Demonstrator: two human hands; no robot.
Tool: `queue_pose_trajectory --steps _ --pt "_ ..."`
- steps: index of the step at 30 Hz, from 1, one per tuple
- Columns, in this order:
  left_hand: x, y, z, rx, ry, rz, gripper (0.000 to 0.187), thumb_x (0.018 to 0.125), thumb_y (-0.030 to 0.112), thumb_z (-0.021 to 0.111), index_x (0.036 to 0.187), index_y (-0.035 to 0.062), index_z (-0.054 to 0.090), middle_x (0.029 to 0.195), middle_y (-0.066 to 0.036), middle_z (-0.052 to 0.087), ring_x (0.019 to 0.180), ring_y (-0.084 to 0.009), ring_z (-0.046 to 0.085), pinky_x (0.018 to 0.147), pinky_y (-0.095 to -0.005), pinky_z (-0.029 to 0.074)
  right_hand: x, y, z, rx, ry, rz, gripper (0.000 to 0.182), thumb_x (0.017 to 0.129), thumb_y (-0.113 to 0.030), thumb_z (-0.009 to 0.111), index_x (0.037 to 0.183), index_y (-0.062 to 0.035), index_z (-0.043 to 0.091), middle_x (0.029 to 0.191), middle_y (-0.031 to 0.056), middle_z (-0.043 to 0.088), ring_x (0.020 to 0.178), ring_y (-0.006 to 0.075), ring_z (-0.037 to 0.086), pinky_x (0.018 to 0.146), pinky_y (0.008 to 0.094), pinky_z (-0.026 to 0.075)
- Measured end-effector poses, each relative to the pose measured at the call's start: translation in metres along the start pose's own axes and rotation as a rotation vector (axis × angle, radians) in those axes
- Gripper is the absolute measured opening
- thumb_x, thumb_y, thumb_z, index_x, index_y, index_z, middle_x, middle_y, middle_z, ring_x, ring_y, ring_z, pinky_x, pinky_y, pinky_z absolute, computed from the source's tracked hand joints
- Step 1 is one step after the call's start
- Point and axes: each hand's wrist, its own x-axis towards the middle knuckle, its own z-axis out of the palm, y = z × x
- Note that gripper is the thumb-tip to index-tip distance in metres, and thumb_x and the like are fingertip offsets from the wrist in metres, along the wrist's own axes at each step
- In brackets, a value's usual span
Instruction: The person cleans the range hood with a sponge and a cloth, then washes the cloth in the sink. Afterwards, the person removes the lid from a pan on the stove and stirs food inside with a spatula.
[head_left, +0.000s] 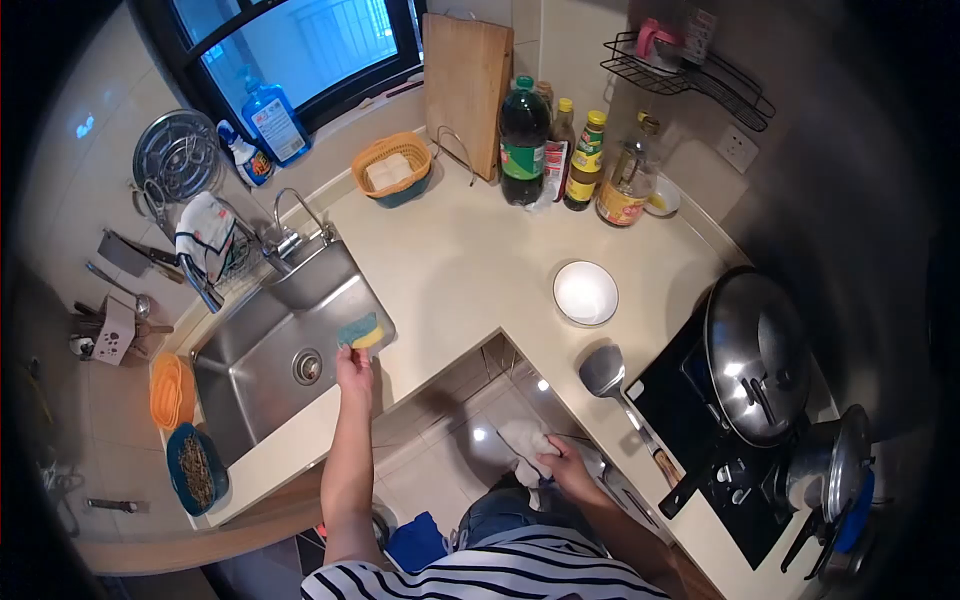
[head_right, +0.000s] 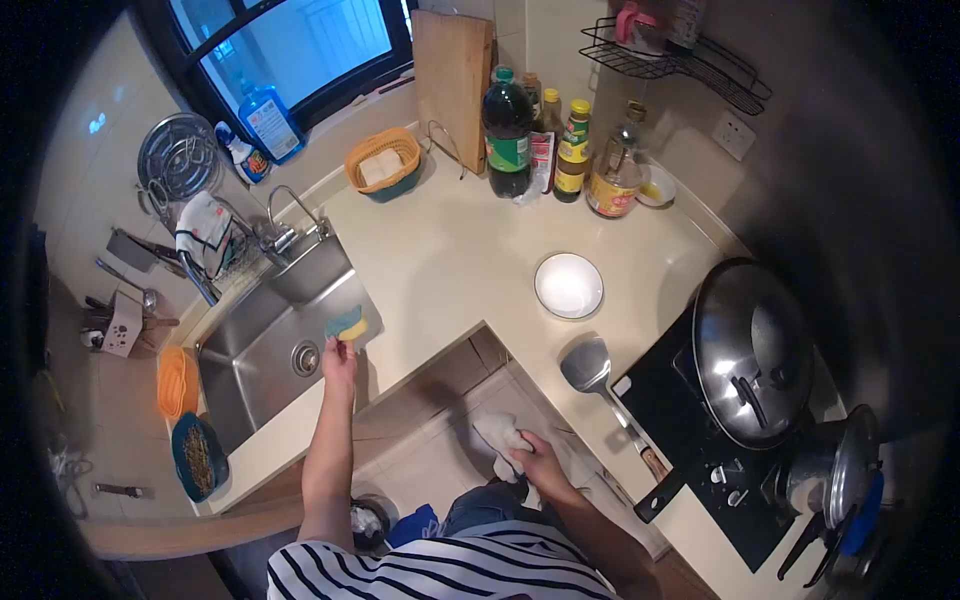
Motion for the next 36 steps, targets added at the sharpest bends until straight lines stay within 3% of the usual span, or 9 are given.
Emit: queue_pose_trajectory --steps 4,6,8,9,14,22,23,25,36 --pt "-0.014 0.001 -0.005 0.069 0.019 -0.279 0.023 0.084 0.027 0.045 0.099 0.0092 0.049 0.099 -0.007 0.053 0.094 -0.0192 0.052 0.074 -0.0386 0.044 0.004 0.005 0.008 0.021 0.048 0.110 0.034 0.074 -0.006 0.053 0.108 -0.0001 0.050 0.093 0.0058 0.056 0.084 0.0119 0.052 0.075 0.0222 0.041" --pt "-0.112 -0.013 0.044 0.317 -0.234 -0.477 0.034 0.084 0.035 0.042 0.111 0.0150 0.046 0.107 -0.005 0.051 0.099 -0.0209 0.049 0.078 -0.0466 0.041 0.002 -0.011 0.024 -0.301 0.157 -0.111 0.038 0.075 -0.009 0.055 0.111 -0.0026 0.045 0.085 0.0045 0.052 0.072 0.0128 0.052 0.062 0.0232 0.044" --pt "-0.170 -0.036 0.050 0.409 -0.635 -0.889 0.044 0.084 0.040 0.040 0.122 0.0181 0.038 0.113 -0.005 0.048 0.102 -0.0205 0.047 0.079 -0.0484 0.041 0.007 -0.012 0.033 -0.335 0.091 -0.418 0.049 0.075 -0.004 0.055 0.119 -0.0060 0.035 0.106 0.0087 0.047 0.098 0.0147 0.046 0.082 0.0254 0.039" --pt "-0.198 -0.048 0.050 0.505 -0.726 -0.988 0.052 0.083 0.042 0.043 0.126 0.0146 0.033 0.115 -0.005 0.047 0.104 -0.0215 0.046 0.079 -0.0480 0.042 0.000 -0.032 0.041 -0.202 -0.035 -0.185 0.054 0.076 -0.005 0.056 0.122 -0.0071 0.027 0.110 0.0093 0.043 0.103 0.0162 0.044 0.087 0.0291 0.038" --pt "-0.236 -0.095 0.029 0.643 -0.616 -0.822 0.025 0.084 0.018 0.050 0.104 0.0030 0.049 0.088 -0.010 0.058 0.072 -0.0181 0.059 0.059 -0.0277 0.050 -0.010 -0.024 0.014 -0.044 -0.180 -0.377 0.046 0.080 -0.011 0.055 0.119 -0.0064 0.033 0.108 0.0083 0.045 0.100 0.0143 0.046 0.081 0.0304 0.042" --pt "-0.220 -0.097 0.034 0.753 -0.314 -0.664 0.038 0.083 0.033 0.049 0.103 0.0006 0.051 0.091 -0.009 0.058 0.081 -0.0209 0.058 0.070 -0.0340 0.048 -0.081 0.004 -0.108 -0.983 0.774 -0.272 0.034 0.069 -0.017 0.067 0.095 -0.0022 0.050 0.068 0.0094 0.053 0.064 0.0223 0.054 0.059 0.0322 0.043" --pt "-0.220 -0.098 0.034 0.760 -0.321 -0.670 0.038 0.083 0.033 0.049 0.103 0.0006 0.051 0.091 -0.009 0.058 0.081 -0.0209 0.058 0.070 -0.0340 0.048 -0.083 0.023 -0.138 -1.318 0.875 -0.614 0.031 0.067 -0.016 0.068 0.090 -0.0018 0.052 0.069 0.0097 0.053 0.064 0.0220 0.053 0.058 0.0332 0.042" --pt "-0.220 -0.098 0.032 0.731 -0.358 -0.697 0.037 0.084 0.033 0.048 0.104 0.0016 0.051 0.095 -0.009 0.057 0.085 -0.0213 0.057 0.073 -0.0343 0.047 -0.097 0.025 -0.146 -0.964 0.936 -0.507 0.029 0.067 -0.013 0.067 0.089 -0.0007 0.052 0.071 0.0103 0.053 0.066 0.0230 0.053 0.059 0.0331 0.042" --pt "-0.246 -0.062 0.026 0.715 -0.326 -0.652 0.038 0.087 0.031 0.042 0.112 0.0030 0.044 0.103 -0.009 0.054 0.092 -0.0211 0.054 0.080 -0.0337 0.044 -0.056 0.054 -0.082 -0.892 0.576 -0.501 0.023 0.071 -0.009 0.061 0.092 -0.0029 0.054 0.080 0.0127 0.053 0.079 0.0259 0.052 0.068 0.0334 0.043"
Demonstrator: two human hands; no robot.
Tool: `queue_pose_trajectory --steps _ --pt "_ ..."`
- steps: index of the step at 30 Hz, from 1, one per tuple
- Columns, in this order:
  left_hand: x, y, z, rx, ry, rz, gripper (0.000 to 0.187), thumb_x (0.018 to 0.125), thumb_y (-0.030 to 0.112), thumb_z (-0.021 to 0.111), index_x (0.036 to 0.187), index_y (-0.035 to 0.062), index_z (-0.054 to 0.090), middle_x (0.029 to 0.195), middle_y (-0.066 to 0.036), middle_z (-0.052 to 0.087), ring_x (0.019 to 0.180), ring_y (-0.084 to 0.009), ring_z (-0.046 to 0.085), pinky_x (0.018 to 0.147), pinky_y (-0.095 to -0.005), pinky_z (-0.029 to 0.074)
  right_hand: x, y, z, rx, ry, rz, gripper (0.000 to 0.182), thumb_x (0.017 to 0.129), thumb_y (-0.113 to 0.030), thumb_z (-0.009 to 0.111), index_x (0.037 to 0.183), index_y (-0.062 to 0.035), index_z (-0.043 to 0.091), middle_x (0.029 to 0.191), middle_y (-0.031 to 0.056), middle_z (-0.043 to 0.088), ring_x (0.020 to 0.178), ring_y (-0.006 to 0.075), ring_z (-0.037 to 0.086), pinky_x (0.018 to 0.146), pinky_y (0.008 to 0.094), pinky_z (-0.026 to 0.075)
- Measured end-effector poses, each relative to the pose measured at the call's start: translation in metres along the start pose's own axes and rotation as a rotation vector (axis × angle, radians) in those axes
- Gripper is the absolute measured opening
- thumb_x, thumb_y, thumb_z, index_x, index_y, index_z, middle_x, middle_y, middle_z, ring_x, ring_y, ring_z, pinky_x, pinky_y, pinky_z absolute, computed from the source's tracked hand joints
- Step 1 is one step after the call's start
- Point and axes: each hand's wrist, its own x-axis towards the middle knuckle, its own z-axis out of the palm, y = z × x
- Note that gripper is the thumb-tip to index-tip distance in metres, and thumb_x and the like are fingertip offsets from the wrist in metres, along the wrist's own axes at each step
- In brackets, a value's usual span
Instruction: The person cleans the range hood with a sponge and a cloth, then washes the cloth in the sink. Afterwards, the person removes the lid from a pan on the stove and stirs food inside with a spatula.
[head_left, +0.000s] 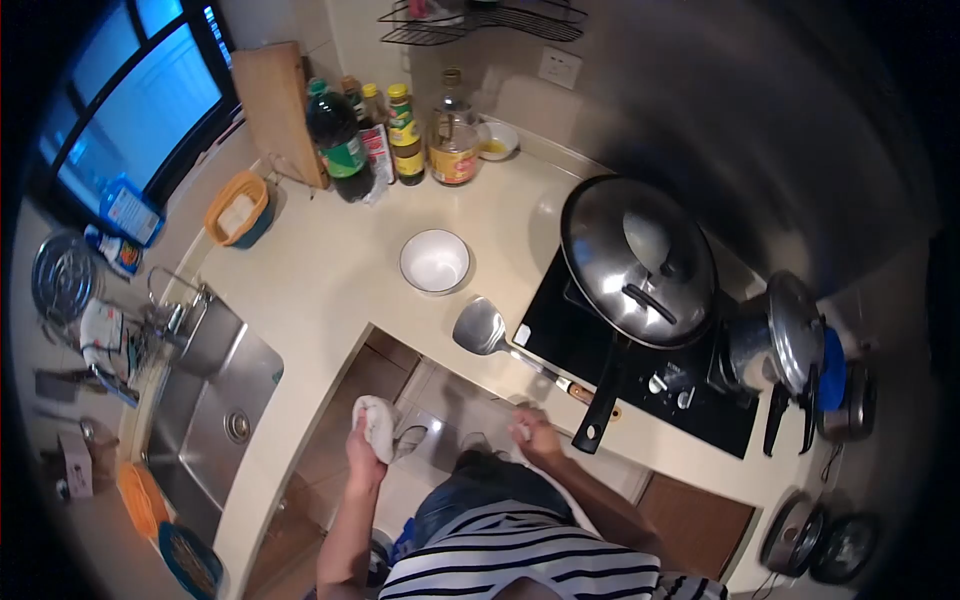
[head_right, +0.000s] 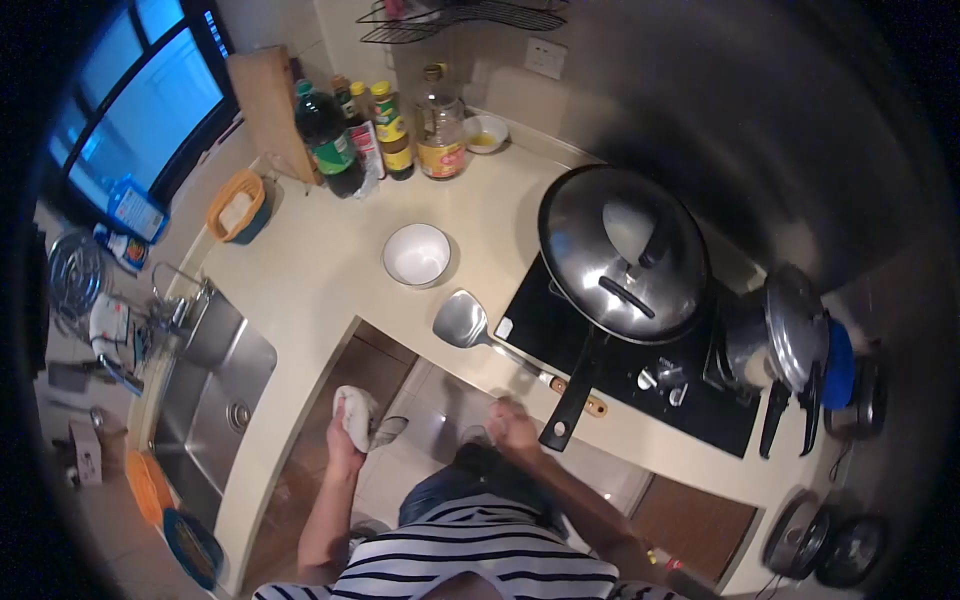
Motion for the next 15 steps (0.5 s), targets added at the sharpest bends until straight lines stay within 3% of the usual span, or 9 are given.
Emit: queue_pose_trajectory --steps 1,3,4,7,9,10,11,13,15 --pt "-0.012 0.007 0.000 -0.028 -0.001 0.008 0.038 0.087 0.031 0.041 0.113 0.0034 0.044 0.104 -0.009 0.053 0.092 -0.0211 0.054 0.081 -0.0337 0.044 -0.003 0.005 0.015 0.023 0.058 -0.171 0.022 0.071 -0.009 0.061 0.091 -0.0030 0.054 0.080 0.0124 0.054 0.078 0.0258 0.053 0.066 0.0329 0.044" --pt "-0.025 0.010 -0.012 -0.145 0.016 0.153 0.039 0.087 0.032 0.041 0.114 0.0038 0.043 0.105 -0.009 0.053 0.092 -0.0211 0.054 0.080 -0.0332 0.044 0.004 -0.020 0.021 0.107 -0.055 -0.102 0.020 0.073 -0.009 0.060 0.091 -0.0032 0.054 0.079 0.0120 0.054 0.074 0.0246 0.054 0.064 0.0318 0.044" --pt "-0.032 0.017 -0.022 -0.140 0.085 0.208 0.038 0.087 0.032 0.041 0.114 0.0038 0.044 0.104 -0.008 0.053 0.093 -0.0206 0.054 0.080 -0.0326 0.044 0.009 -0.025 0.029 0.241 -0.169 -0.041 0.024 0.073 -0.009 0.058 0.095 -0.0021 0.052 0.083 0.0132 0.055 0.080 0.0276 0.053 0.071 0.0355 0.043" --pt "-0.044 0.040 -0.078 -0.172 0.233 0.335 0.037 0.087 0.032 0.041 0.112 0.0042 0.045 0.102 -0.007 0.055 0.091 -0.0187 0.055 0.077 -0.0303 0.045 0.028 -0.047 0.058 0.232 -0.275 -0.040 0.022 0.075 -0.010 0.057 0.094 -0.0012 0.051 0.083 0.0137 0.055 0.078 0.0275 0.053 0.070 0.0357 0.043" --pt "-0.047 0.064 -0.112 -0.205 0.308 0.386 0.037 0.087 0.034 0.042 0.111 0.0051 0.046 0.097 -0.006 0.057 0.085 -0.0171 0.056 0.070 -0.0283 0.046 0.046 -0.074 0.077 0.257 -0.338 -0.062 0.022 0.076 -0.011 0.055 0.095 -0.0012 0.051 0.084 0.0137 0.055 0.078 0.0274 0.053 0.070 0.0352 0.043" --pt "-0.048 0.077 -0.128 -0.248 0.344 0.443 0.039 0.086 0.036 0.043 0.111 0.0064 0.046 0.093 -0.005 0.058 0.079 -0.0157 0.057 0.059 -0.0268 0.047 0.055 -0.091 0.090 0.296 -0.349 -0.079 0.022 0.076 -0.012 0.055 0.095 -0.0013 0.051 0.085 0.0136 0.055 0.078 0.0272 0.052 0.070 0.0349 0.043" --pt "-0.050 0.088 -0.151 -0.269 0.365 0.461 0.039 0.086 0.036 0.043 0.111 0.0064 0.046 0.093 -0.005 0.058 0.079 -0.0157 0.057 0.059 -0.0268 0.047 0.065 -0.108 0.106 0.335 -0.358 -0.098 0.023 0.076 -0.012 0.055 0.096 -0.0015 0.050 0.086 0.0135 0.055 0.079 0.0270 0.052 0.070 0.0347 0.043" --pt "-0.055 0.116 -0.192 -0.292 0.242 0.537 0.038 0.085 0.038 0.044 0.109 0.0082 0.047 0.088 -0.003 0.058 0.073 -0.0139 0.057 0.049 -0.0242 0.045 0.091 -0.142 0.146 0.389 -0.421 -0.148 0.023 0.076 -0.013 0.056 0.096 -0.0018 0.050 0.086 0.0129 0.054 0.080 0.0265 0.052 0.069 0.0340 0.042" --pt "-0.057 0.142 -0.216 -0.318 0.376 0.599 0.034 0.086 0.036 0.044 0.107 0.0096 0.047 0.086 -0.003 0.057 0.068 -0.0132 0.056 0.042 -0.0222 0.041 0.122 -0.184 0.199 0.261 -0.442 -0.334 0.024 0.076 -0.014 0.056 0.096 -0.0019 0.050 0.085 0.0125 0.054 0.080 0.0267 0.052 0.071 0.0349 0.042"
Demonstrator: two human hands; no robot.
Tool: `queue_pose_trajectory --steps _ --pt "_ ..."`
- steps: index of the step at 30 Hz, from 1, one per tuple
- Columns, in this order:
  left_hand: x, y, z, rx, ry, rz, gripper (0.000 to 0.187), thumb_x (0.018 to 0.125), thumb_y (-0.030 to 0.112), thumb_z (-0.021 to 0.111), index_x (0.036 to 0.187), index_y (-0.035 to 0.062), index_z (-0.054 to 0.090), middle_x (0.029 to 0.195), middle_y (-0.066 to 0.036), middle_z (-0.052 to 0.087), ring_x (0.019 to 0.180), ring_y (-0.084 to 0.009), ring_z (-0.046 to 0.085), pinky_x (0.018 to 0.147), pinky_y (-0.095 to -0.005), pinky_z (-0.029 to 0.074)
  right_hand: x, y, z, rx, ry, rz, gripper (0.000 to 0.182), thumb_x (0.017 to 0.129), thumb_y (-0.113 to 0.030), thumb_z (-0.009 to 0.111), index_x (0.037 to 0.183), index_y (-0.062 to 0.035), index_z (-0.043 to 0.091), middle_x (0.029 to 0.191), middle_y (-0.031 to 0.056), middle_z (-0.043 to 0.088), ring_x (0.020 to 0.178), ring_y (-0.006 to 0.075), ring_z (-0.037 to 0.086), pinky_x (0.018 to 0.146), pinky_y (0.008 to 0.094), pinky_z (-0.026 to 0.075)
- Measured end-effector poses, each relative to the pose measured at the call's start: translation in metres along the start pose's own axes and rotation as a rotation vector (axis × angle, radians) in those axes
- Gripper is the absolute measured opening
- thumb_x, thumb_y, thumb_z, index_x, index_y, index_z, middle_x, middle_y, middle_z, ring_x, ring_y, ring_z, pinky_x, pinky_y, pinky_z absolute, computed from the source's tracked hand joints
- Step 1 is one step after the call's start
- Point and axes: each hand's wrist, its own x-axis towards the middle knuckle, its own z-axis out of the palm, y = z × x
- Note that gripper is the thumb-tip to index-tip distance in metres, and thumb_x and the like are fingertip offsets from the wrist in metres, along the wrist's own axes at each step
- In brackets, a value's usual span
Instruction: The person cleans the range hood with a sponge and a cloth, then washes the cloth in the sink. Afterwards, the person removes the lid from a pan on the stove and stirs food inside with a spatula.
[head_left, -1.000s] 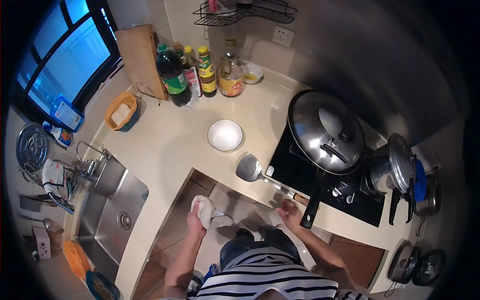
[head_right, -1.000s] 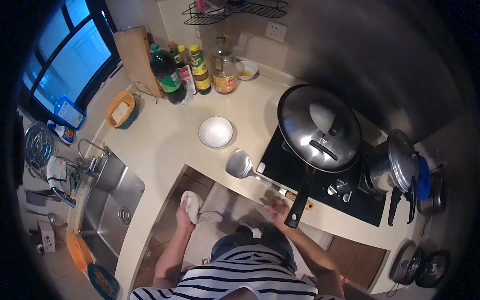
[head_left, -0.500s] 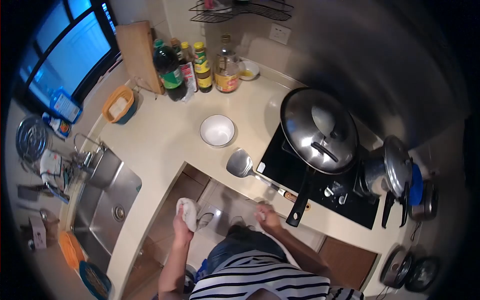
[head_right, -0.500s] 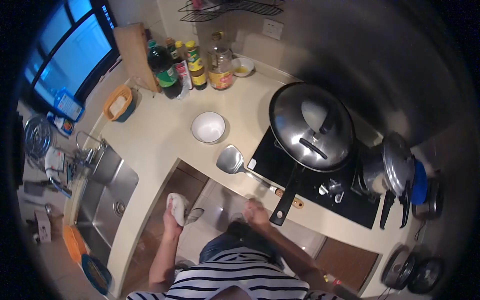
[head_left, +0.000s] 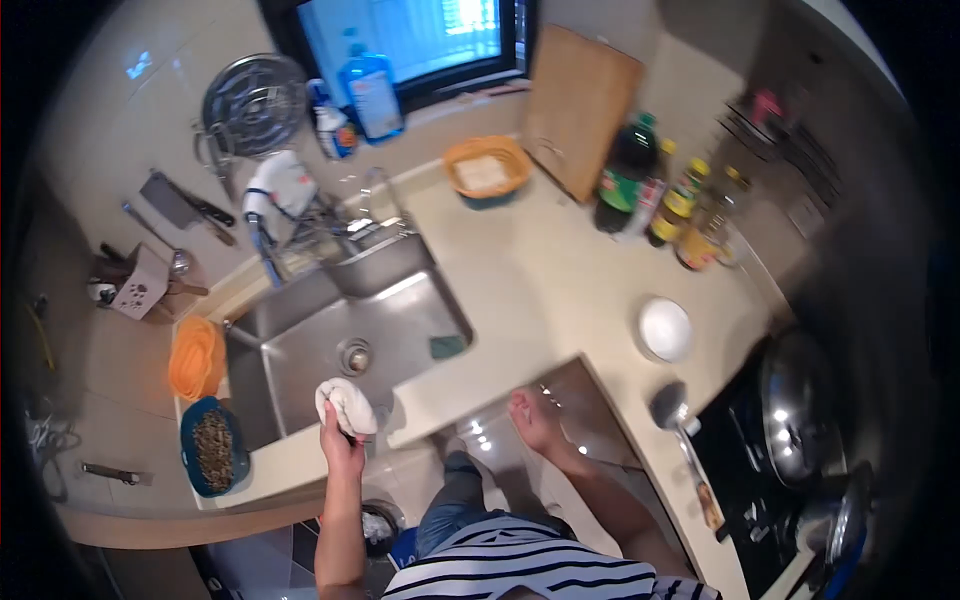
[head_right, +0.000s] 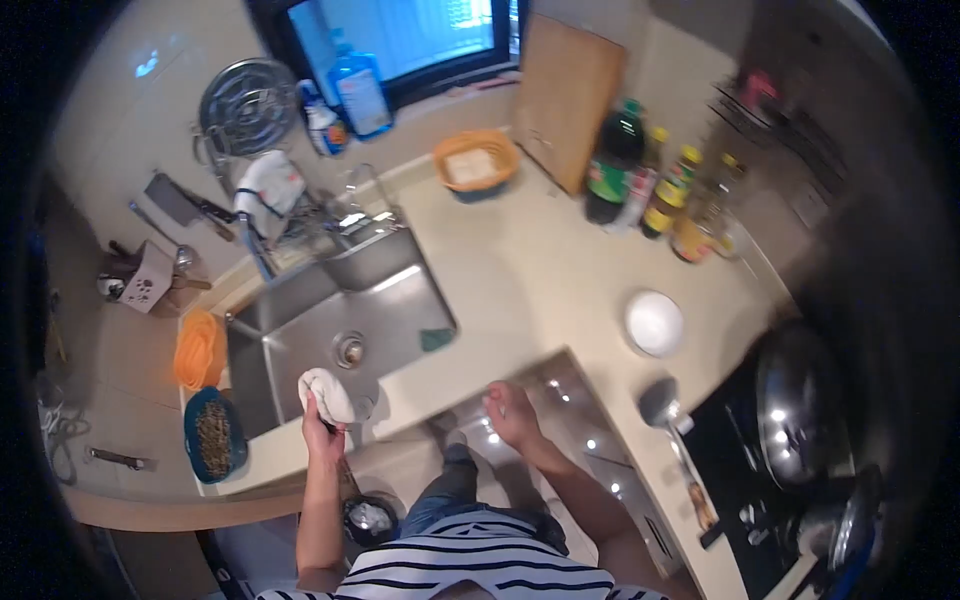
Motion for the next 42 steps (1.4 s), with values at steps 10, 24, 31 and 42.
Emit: queue_pose_trajectory --steps 10,24,31,42 --pt "0.085 0.084 -0.082 0.242 0.121 -0.138 0.039 0.087 0.027 0.044 0.119 0.0080 0.034 0.103 -0.007 0.052 0.084 -0.0177 0.056 0.056 -0.0307 0.053 0.343 -0.071 0.197 -0.150 -0.068 0.121 0.049 0.076 -0.038 0.054 0.106 0.0000 0.044 0.093 0.0193 0.056 0.089 0.0341 0.054 0.076 0.0384 0.042" --pt "0.217 0.050 -0.072 0.392 -0.125 -0.466 0.041 0.082 0.017 0.052 0.119 0.0056 0.039 0.101 -0.004 0.053 0.087 -0.0096 0.051 0.067 -0.0260 0.043 0.467 -0.049 0.234 -0.249 0.038 0.226 0.033 0.073 -0.029 0.046 0.074 -0.0014 0.064 0.080 0.0250 0.058 0.081 0.0383 0.057 0.077 0.0390 0.044" --pt "0.263 0.035 -0.054 0.543 -0.214 -0.313 0.032 0.078 0.022 0.055 0.105 0.0039 0.051 0.087 -0.004 0.058 0.074 -0.0137 0.053 0.062 -0.0283 0.042 0.464 -0.049 0.233 -0.209 0.082 0.167 0.036 0.074 -0.028 0.043 0.063 0.0027 0.058 0.060 0.0200 0.057 0.061 0.0288 0.058 0.061 0.0362 0.043" --pt "0.332 -0.030 -0.087 0.934 -0.162 -0.083 0.056 0.068 0.048 0.060 0.089 -0.0039 0.059 0.086 -0.024 0.059 0.083 -0.0348 0.058 0.070 -0.0368 0.044 0.470 -0.040 0.233 -0.218 0.036 0.221 0.034 0.073 -0.028 0.043 0.072 0.0011 0.061 0.072 0.0251 0.056 0.074 0.0354 0.057 0.071 0.0392 0.043"
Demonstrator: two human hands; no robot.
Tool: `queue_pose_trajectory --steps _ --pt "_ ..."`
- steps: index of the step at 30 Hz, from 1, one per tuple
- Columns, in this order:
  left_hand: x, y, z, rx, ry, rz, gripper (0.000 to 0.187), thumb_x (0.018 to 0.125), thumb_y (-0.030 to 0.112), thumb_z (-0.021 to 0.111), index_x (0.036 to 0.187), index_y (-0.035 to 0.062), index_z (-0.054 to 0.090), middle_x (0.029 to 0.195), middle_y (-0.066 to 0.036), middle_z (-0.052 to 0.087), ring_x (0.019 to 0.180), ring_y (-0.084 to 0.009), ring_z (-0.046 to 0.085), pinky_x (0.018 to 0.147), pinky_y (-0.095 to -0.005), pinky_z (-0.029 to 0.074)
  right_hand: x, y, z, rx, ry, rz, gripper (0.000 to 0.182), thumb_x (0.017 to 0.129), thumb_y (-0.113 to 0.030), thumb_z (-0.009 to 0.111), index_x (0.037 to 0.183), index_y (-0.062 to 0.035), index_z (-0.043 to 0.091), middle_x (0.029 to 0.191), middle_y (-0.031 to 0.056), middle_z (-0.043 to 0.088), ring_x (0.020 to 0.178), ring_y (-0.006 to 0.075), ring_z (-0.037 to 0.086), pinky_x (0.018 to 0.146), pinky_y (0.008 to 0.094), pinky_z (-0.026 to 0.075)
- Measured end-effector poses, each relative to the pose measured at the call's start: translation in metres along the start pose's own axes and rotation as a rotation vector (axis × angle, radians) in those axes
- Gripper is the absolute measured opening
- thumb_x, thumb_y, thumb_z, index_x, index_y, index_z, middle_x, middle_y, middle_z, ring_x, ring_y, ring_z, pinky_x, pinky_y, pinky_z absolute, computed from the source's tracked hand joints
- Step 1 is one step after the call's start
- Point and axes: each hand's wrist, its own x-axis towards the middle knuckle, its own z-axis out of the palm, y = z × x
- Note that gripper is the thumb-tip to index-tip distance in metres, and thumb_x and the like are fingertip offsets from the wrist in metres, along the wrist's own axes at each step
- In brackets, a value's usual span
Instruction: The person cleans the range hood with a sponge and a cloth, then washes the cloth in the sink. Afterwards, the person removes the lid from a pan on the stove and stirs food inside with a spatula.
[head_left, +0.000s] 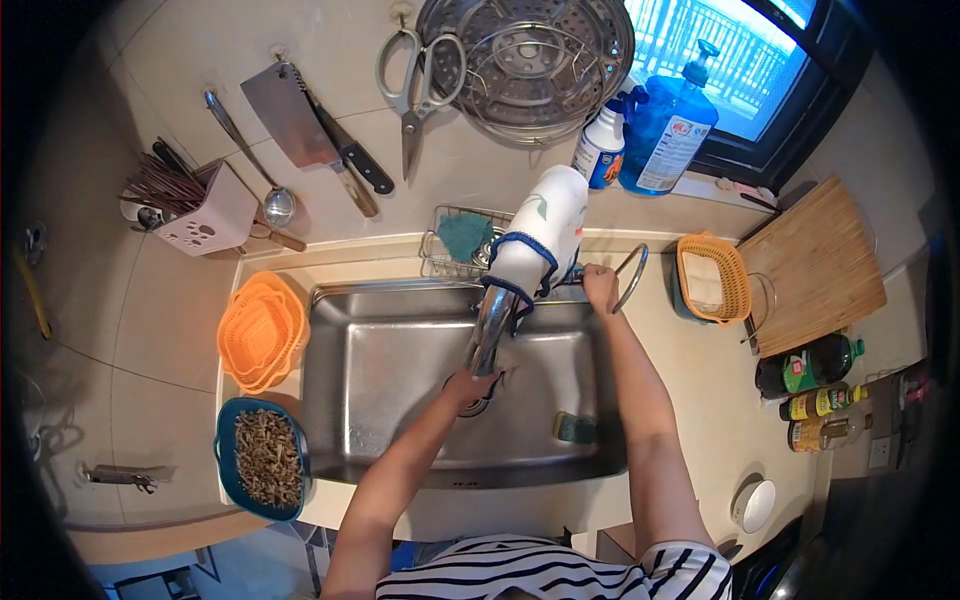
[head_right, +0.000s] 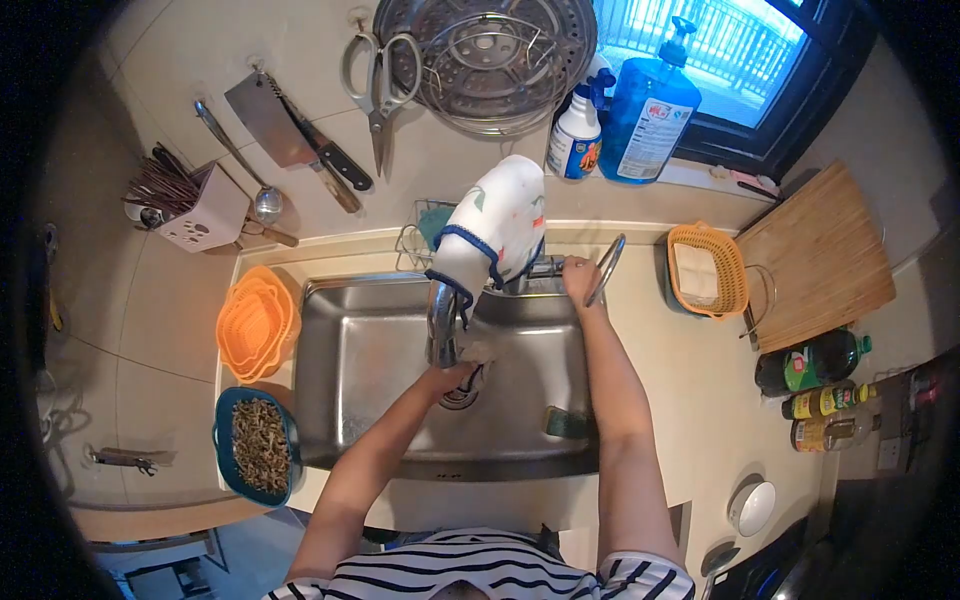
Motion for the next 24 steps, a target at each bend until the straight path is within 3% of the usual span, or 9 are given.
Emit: queue_pose_trajectory --steps 5,8,10,12,14,16,18,20,24 --pt "-0.034 0.064 -0.008 0.299 0.001 -0.035 0.036 0.073 0.033 0.054 0.096 0.0058 0.058 0.087 -0.021 0.060 0.085 -0.0345 0.057 0.073 -0.0368 0.045 0.007 0.010 0.006 -0.047 -0.007 0.039 0.039 0.075 -0.033 0.043 0.077 -0.0003 0.063 0.079 0.0271 0.057 0.083 0.0392 0.056 0.078 0.0404 0.043" --pt "-0.060 0.104 -0.015 0.474 -0.051 0.028 0.038 0.072 0.013 0.052 0.108 0.0014 0.047 0.093 -0.014 0.056 0.087 -0.0244 0.056 0.075 -0.0314 0.043 -0.001 0.006 0.002 0.017 -0.167 0.071 0.043 0.077 -0.038 0.047 0.071 0.0013 0.062 0.060 0.0170 0.059 0.062 0.0215 0.060 0.060 0.0305 0.046" --pt "-0.058 0.086 -0.011 0.484 0.031 0.102 0.038 0.071 0.012 0.052 0.107 0.0023 0.048 0.094 -0.014 0.056 0.090 -0.0260 0.055 0.077 -0.0325 0.042 -0.013 0.015 0.019 -0.085 -0.587 0.141 0.046 0.081 -0.042 0.045 0.085 0.0019 0.060 0.072 0.0149 0.062 0.066 0.0178 0.061 0.061 0.0270 0.048" --pt "-0.058 0.084 -0.010 0.492 0.112 0.177 0.037 0.070 0.012 0.052 0.107 0.0032 0.048 0.095 -0.015 0.056 0.093 -0.0275 0.054 0.079 -0.0336 0.042 -0.033 0.034 0.051 0.741 -1.059 0.466 0.040 0.085 -0.036 0.042 0.095 0.0002 0.056 0.081 0.0155 0.061 0.070 0.0191 0.060 0.065 0.0292 0.049" --pt "-0.065 0.106 -0.014 0.284 0.078 -0.073 0.036 0.070 0.010 0.052 0.105 0.0036 0.049 0.095 -0.013 0.056 0.092 -0.0266 0.054 0.080 -0.0335 0.041 -0.078 0.011 0.073 0.164 -0.868 -0.615 0.033 0.087 -0.029 0.040 0.104 -0.0035 0.052 0.107 0.0152 0.052 0.095 0.0194 0.053 0.077 0.0294 0.044" --pt "-0.064 0.103 -0.020 0.292 0.103 0.168 0.034 0.070 0.011 0.053 0.104 0.0054 0.050 0.097 -0.015 0.056 0.093 -0.0273 0.054 0.078 -0.0339 0.042 -0.126 -0.038 0.053 0.386 -0.989 -0.461 0.032 0.085 -0.025 0.045 0.108 -0.0036 0.049 0.119 0.0136 0.044 0.104 0.0187 0.047 0.080 0.0295 0.040" --pt "-0.072 0.108 -0.029 0.290 0.113 0.408 0.033 0.070 0.012 0.054 0.102 0.0071 0.052 0.098 -0.017 0.057 0.094 -0.0281 0.055 0.076 -0.0342 0.043 -0.171 -0.056 0.054 1.152 -1.219 0.072 0.033 0.078 -0.025 0.053 0.104 -0.0040 0.052 0.105 0.0130 0.054 0.094 0.0172 0.051 0.076 0.0311 0.040" --pt "-0.095 0.134 -0.041 0.147 0.171 -0.075 0.030 0.066 0.005 0.053 0.096 0.0032 0.052 0.089 -0.014 0.059 0.088 -0.0224 0.056 0.073 -0.0307 0.043 -0.192 -0.064 0.056 0.521 -0.781 -0.470 0.034 0.082 -0.033 0.048 0.088 -0.0009 0.058 0.082 0.0147 0.059 0.075 0.0210 0.055 0.070 0.0343 0.043" --pt "-0.112 0.097 -0.067 -0.278 0.236 0.170 0.030 0.064 -0.003 0.047 0.091 0.0073 0.047 0.078 -0.001 0.052 0.072 -0.0125 0.049 0.064 -0.0234 0.040 -0.196 -0.040 0.103 0.511 -0.816 -0.539 0.040 0.076 -0.040 0.054 0.077 -0.0006 0.058 0.073 0.0175 0.058 0.066 0.0248 0.055 0.064 0.0368 0.042"
